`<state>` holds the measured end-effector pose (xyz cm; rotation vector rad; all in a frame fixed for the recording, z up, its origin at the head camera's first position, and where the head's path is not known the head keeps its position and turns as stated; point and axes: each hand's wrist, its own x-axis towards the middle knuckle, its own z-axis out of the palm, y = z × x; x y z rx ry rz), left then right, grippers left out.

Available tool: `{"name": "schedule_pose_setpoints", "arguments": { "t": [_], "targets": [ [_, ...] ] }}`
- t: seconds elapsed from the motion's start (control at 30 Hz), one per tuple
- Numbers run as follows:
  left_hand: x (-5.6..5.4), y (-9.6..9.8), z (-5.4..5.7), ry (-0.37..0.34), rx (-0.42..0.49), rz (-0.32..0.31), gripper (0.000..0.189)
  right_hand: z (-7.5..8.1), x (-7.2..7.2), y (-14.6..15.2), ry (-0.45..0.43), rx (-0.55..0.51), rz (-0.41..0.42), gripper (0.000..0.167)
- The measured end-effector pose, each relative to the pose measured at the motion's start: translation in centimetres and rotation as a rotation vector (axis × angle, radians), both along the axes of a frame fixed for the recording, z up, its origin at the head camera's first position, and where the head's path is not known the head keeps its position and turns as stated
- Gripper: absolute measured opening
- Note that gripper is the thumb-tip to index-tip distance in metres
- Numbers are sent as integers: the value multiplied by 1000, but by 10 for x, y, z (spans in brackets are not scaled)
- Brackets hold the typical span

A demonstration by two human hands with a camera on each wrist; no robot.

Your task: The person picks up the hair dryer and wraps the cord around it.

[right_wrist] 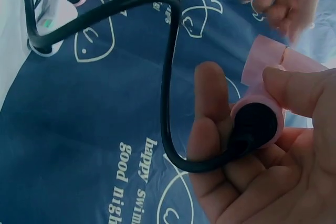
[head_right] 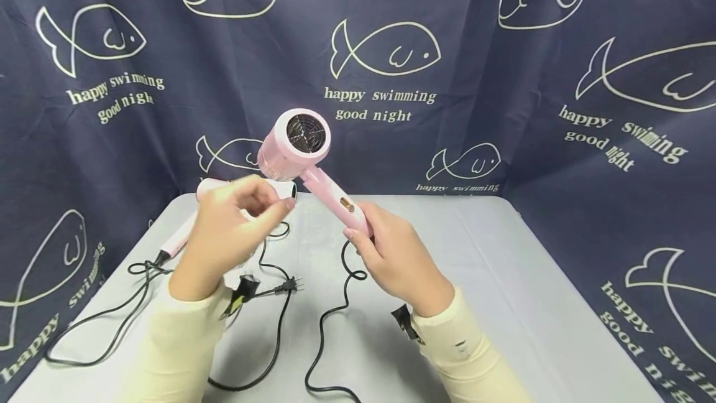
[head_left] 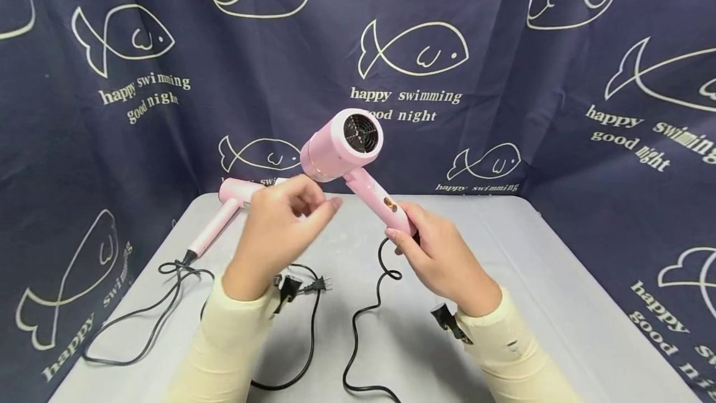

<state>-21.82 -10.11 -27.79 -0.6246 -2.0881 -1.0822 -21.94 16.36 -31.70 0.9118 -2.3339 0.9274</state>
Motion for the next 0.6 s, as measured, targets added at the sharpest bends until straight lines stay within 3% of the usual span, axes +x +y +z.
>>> {"name": "schedule_pose_setpoints", "arguments": {
  "t": [0.1,0.17,0.27,0.33,0.47,0.6],
  "targets": [
    [2,-11,6,111,63,31,36,2,-2,3,7,13,-6,29],
    [1,-14,8,160,78,38,60,4,-2,5,20,34,-6,29],
    [-2,-15,9,180,59,19,94,7,-2,6,48,81,3,19],
    [-3,-15,9,182,31,-10,104,9,0,7,72,113,26,16],
    [2,-14,14,130,31,-133,92,12,3,9,105,153,82,24],
    [11,-14,18,77,61,-198,70,14,3,12,98,116,114,35]
  ]
}}
